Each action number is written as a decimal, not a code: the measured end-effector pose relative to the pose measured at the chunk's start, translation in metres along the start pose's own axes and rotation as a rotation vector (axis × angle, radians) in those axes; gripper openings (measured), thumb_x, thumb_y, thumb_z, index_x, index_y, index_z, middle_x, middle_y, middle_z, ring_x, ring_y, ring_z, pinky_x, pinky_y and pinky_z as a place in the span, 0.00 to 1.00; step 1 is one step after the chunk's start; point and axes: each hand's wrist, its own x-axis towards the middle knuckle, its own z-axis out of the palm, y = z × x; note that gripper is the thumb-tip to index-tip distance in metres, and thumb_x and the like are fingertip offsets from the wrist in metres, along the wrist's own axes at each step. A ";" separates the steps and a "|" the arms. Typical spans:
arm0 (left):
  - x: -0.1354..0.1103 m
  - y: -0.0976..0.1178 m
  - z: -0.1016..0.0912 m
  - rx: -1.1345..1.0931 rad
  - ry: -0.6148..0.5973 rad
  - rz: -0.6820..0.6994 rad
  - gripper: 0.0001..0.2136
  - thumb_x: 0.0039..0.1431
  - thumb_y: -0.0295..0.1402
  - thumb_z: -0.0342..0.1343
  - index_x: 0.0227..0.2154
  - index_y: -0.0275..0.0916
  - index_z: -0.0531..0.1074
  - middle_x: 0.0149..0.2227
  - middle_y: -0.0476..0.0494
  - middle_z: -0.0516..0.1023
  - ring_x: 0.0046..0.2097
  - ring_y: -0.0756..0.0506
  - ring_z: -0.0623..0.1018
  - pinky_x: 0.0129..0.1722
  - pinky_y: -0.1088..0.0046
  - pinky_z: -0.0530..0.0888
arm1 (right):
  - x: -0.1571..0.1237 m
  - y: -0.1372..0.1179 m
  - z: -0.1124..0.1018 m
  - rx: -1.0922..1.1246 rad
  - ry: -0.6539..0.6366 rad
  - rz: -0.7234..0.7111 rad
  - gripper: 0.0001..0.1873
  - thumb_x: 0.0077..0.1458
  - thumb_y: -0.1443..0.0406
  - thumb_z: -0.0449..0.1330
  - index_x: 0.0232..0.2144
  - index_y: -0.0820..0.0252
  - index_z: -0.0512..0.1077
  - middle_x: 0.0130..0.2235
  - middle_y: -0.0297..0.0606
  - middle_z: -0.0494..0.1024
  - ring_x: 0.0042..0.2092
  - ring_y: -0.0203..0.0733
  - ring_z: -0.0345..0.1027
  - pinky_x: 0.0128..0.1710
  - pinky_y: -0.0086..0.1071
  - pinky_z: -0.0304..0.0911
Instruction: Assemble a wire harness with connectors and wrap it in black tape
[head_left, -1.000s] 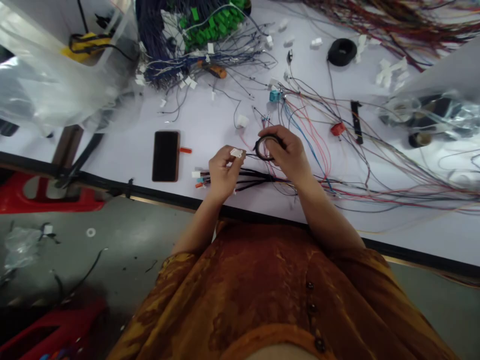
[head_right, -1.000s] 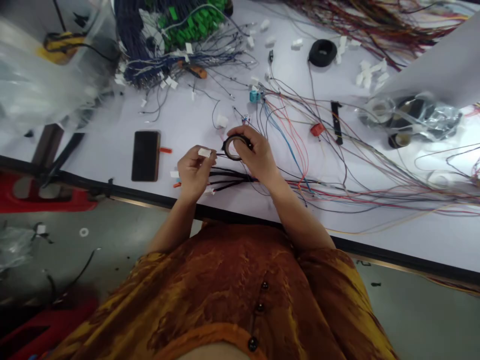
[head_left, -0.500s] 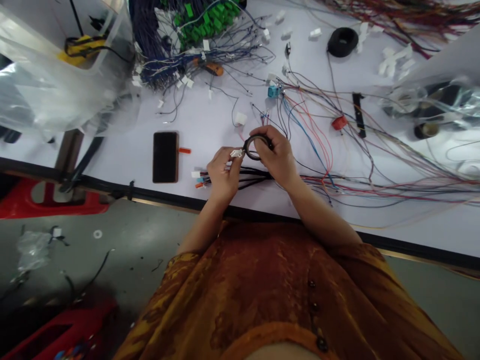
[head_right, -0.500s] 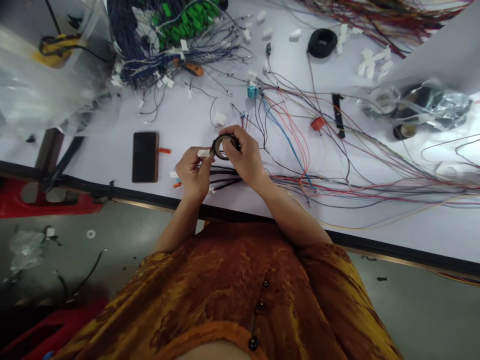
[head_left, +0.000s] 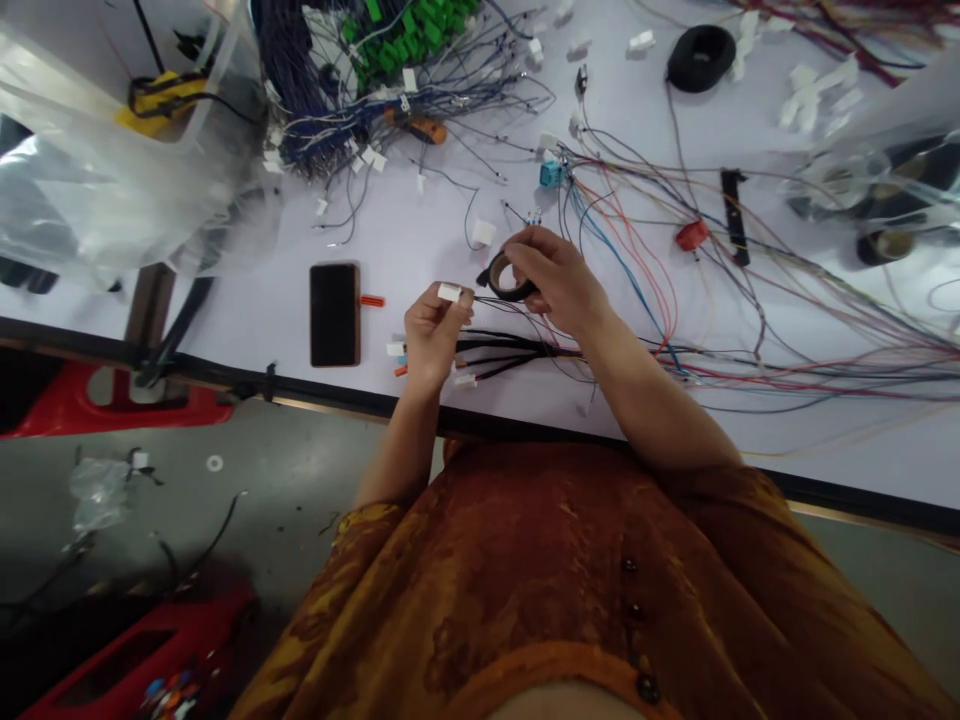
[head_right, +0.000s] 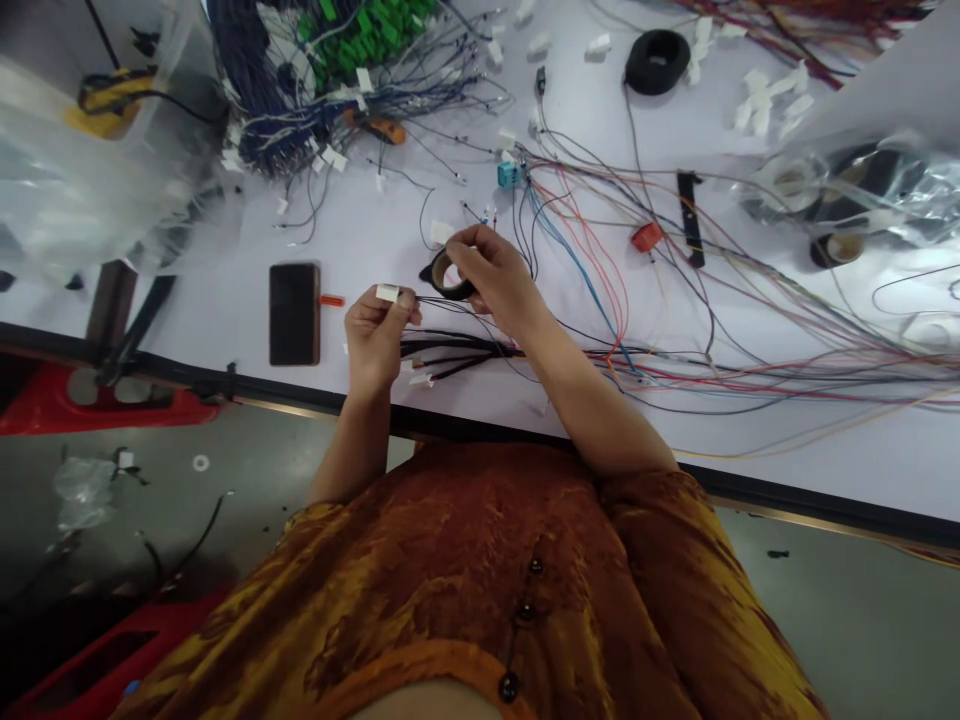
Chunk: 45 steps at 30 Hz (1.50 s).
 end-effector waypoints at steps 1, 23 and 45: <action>0.003 -0.001 -0.001 -0.012 -0.015 0.007 0.10 0.58 0.41 0.66 0.29 0.39 0.76 0.27 0.51 0.74 0.28 0.53 0.72 0.31 0.77 0.72 | 0.006 0.001 0.000 -0.003 -0.016 0.023 0.12 0.63 0.55 0.57 0.34 0.55 0.64 0.25 0.27 0.63 0.21 0.29 0.45 0.19 0.27 0.45; -0.005 0.006 0.006 0.254 -0.115 0.296 0.06 0.64 0.38 0.61 0.36 0.41 0.77 0.38 0.49 0.82 0.36 0.51 0.83 0.37 0.76 0.81 | 0.001 -0.006 0.011 -0.030 -0.014 0.226 0.07 0.58 0.65 0.63 0.33 0.58 0.67 0.24 0.27 0.66 0.20 0.28 0.51 0.18 0.24 0.49; 0.004 -0.001 0.002 0.078 -0.080 0.108 0.12 0.64 0.46 0.60 0.37 0.42 0.72 0.39 0.47 0.81 0.38 0.50 0.81 0.44 0.71 0.80 | -0.016 0.025 -0.002 0.396 0.217 0.315 0.08 0.61 0.61 0.60 0.41 0.55 0.65 0.28 0.25 0.63 0.19 0.25 0.51 0.14 0.21 0.44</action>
